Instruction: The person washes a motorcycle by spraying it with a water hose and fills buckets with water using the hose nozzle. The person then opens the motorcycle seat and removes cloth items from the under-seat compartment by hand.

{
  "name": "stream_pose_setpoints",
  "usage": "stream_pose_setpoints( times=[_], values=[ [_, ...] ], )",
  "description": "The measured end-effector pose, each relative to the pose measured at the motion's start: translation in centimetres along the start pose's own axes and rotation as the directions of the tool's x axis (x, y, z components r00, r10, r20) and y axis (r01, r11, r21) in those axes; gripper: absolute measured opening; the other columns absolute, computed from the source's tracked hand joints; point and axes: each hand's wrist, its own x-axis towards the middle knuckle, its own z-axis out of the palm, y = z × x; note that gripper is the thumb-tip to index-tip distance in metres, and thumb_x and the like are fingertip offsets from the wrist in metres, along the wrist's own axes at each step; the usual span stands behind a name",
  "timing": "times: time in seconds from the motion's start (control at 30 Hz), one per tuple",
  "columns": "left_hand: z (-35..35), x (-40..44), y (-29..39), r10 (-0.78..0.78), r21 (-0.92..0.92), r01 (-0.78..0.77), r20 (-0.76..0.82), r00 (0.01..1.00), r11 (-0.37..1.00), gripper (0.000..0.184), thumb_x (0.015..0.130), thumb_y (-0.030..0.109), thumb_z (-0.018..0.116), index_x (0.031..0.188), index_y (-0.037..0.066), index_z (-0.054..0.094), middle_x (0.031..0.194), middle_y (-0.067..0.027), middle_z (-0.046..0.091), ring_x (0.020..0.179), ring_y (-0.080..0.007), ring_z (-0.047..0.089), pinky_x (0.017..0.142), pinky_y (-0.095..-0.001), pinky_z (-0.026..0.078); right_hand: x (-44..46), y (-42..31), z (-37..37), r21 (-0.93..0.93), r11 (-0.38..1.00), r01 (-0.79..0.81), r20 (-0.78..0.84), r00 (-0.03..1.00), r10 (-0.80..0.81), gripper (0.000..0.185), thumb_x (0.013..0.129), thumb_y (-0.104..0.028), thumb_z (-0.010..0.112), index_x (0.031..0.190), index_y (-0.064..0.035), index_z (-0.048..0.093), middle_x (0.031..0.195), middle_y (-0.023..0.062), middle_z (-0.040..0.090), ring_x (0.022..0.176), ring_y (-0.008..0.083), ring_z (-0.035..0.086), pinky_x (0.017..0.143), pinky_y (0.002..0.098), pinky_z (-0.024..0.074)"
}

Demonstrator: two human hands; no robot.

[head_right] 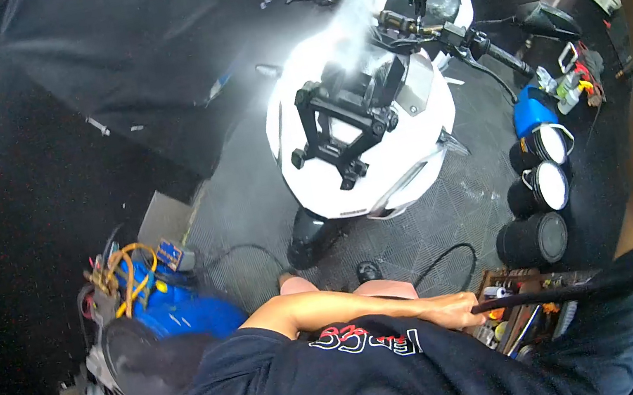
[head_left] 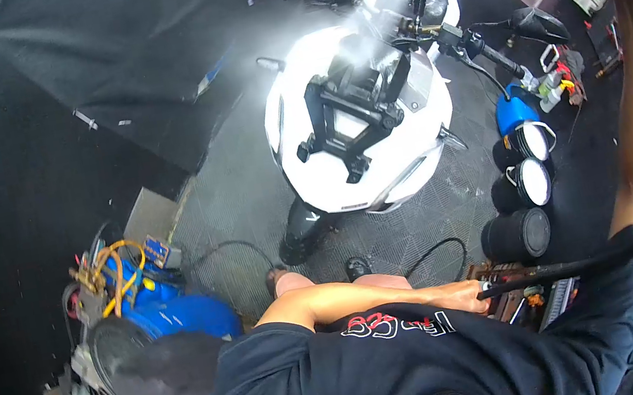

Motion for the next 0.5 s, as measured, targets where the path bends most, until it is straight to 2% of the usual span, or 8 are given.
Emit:
stream_pose_setpoints(
  times=[0.03,0.13,0.17,0.2,0.27,0.4,0.47,0.5],
  values=[
    [-1.2,-1.9,1.9,-0.151,0.009,0.151,0.027,0.988,0.989,0.036,0.089,0.030,0.060,0.083,-0.006,0.063,0.068,-0.0186,0.063,0.063,-0.0237,0.064,0.059,-0.0477,0.045,-0.3,0.3,0.7,-0.031,0.999,-0.017,0.001,1.000,0.017,0.036,0.102,-0.029,0.056,0.106,0.0040,0.069,0.097,0.0167,0.074,0.085,0.0253,0.073,0.074,0.0366,0.0604],
    [-3.0,-4.5,-1.7,-0.100,0.066,0.091,0.142,0.985,0.994,0.039,0.091,0.031,0.060,0.082,-0.007,0.063,0.064,-0.0151,0.061,0.060,-0.0230,0.062,0.057,-0.0474,0.043,-1.6,1.0,2.6,-0.252,0.967,-0.033,0.001,0.999,0.034,0.036,0.102,-0.029,0.056,0.105,0.0038,0.069,0.096,0.0165,0.074,0.085,0.0254,0.073,0.074,0.0365,0.0604],
    [-4.8,-6.6,0.3,-0.183,0.053,0.176,0.237,0.954,0.983,0.045,0.093,0.033,0.059,0.077,-0.009,0.060,0.058,-0.0135,0.056,0.055,-0.0221,0.059,0.054,-0.0461,0.042,-2.0,1.0,3.4,-0.318,0.947,-0.052,-0.012,0.999,0.051,0.035,0.102,-0.029,0.055,0.105,0.0037,0.069,0.096,0.0165,0.074,0.085,0.0254,0.073,0.074,0.0364,0.0604],
    [-6.1,-8.6,0.7,-0.148,-0.014,0.161,0.317,0.937,0.987,0.050,0.094,0.034,0.060,0.071,-0.010,0.057,0.054,-0.0124,0.052,0.050,-0.0205,0.054,0.051,-0.0446,0.040,-2.3,0.8,4.2,-0.375,0.924,-0.072,-0.026,0.997,0.067,0.035,0.101,-0.029,0.055,0.104,0.0036,0.070,0.095,0.0164,0.074,0.084,0.0254,0.073,0.074,0.0364,0.0604],
    [-8.4,-13.7,0.9,-0.140,-0.004,0.152,0.369,0.919,0.988,0.049,0.095,0.033,0.060,0.070,-0.008,0.056,0.053,-0.0103,0.049,0.049,-0.0183,0.050,0.050,-0.0437,0.038,-3.0,-0.6,6.0,-0.492,0.861,-0.125,-0.063,0.992,0.108,0.035,0.101,-0.028,0.055,0.104,0.0034,0.070,0.095,0.0163,0.074,0.084,0.0254,0.074,0.074,0.0363,0.0604],
    [-12.2,-24.8,-0.5,-0.149,0.002,0.188,0.618,0.772,0.982,0.045,0.095,0.033,0.060,0.072,-0.006,0.057,0.054,-0.0082,0.050,0.049,-0.0172,0.050,0.049,-0.0430,0.038,-3.9,-4.1,9.9,-0.692,0.676,-0.252,-0.155,0.967,0.201,0.034,0.101,-0.028,0.055,0.103,0.0031,0.070,0.093,0.0161,0.075,0.084,0.0254,0.074,0.073,0.0362,0.0604],
    [-14.2,-29.0,1.8,-0.087,-0.132,0.245,0.694,0.715,0.961,0.040,0.095,0.032,0.060,0.076,-0.004,0.057,0.055,-0.0084,0.051,0.051,-0.0188,0.052,0.051,-0.0429,0.040,-3.6,-5.8,12.0,-0.744,0.603,-0.288,-0.178,0.955,0.236,0.034,0.101,-0.028,0.055,0.103,0.0029,0.070,0.093,0.0160,0.075,0.083,0.0254,0.074,0.073,0.0361,0.0604],
    [-15.6,-30.7,3.4,-0.189,-0.063,0.343,0.734,0.652,0.937,0.036,0.095,0.031,0.060,0.077,0.000,0.058,0.055,-0.0058,0.050,0.052,-0.0176,0.053,0.052,-0.0416,0.040,-3.6,-6.5,13.0,-0.762,0.573,-0.303,-0.192,0.950,0.247,0.034,0.101,-0.027,0.055,0.102,0.0029,0.070,0.093,0.0160,0.075,0.083,0.0254,0.074,0.073,0.0360,0.0604]
  ],
)
